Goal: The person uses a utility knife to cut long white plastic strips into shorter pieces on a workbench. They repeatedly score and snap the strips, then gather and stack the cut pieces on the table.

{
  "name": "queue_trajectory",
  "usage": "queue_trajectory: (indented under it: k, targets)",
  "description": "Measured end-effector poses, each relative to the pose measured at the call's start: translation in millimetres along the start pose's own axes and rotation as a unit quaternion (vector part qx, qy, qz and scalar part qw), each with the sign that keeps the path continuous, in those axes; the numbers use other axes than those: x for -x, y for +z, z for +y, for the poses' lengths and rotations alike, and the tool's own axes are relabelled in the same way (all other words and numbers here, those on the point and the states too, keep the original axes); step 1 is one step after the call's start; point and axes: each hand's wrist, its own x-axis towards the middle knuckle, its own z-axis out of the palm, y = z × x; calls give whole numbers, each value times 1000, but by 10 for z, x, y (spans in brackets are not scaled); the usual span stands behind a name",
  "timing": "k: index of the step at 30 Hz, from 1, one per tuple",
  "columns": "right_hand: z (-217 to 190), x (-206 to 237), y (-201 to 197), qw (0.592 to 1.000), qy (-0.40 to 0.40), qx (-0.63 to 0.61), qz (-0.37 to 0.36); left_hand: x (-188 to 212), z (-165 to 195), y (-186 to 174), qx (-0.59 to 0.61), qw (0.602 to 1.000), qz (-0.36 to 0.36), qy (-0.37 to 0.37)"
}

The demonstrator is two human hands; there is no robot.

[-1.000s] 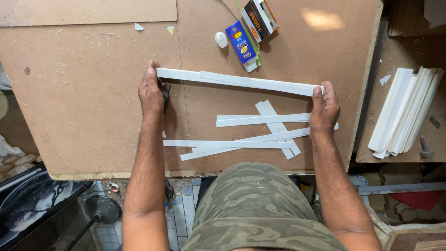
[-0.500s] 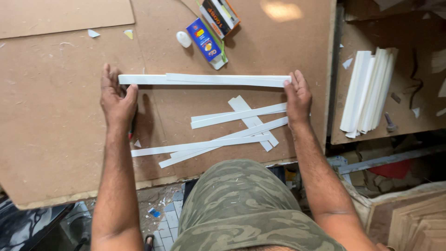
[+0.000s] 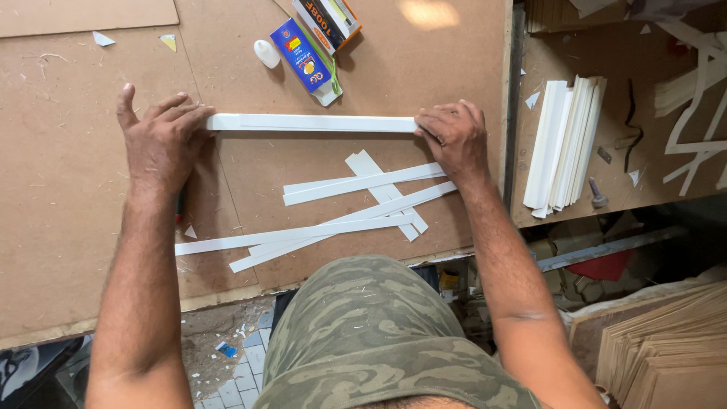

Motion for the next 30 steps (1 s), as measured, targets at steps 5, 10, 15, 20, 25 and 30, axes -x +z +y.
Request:
queue_trajectory:
  k: [5,10,15,20,25,30]
  targets:
    - [-7,70,-41,999,35,-24,-8,13,6,12,4,1000,6,-6]
    - [51,130,-87,999,34,-6,4,14,18,6,12,1000,12,-6]
    - [166,156,-278,997,76,-9,1,33,36,-32,-17,1000,7,-10]
    - [93,3,-285,985,108,-137,-4,-1,80,-86,-57,998,0,-9]
    - [45,-79,-244,949,202,-242,-21,-21,99,-146,-71,997,4,-9]
    - [143,35,-299,944,192,-256,82,-31,98,-200,-38,999,21,-9]
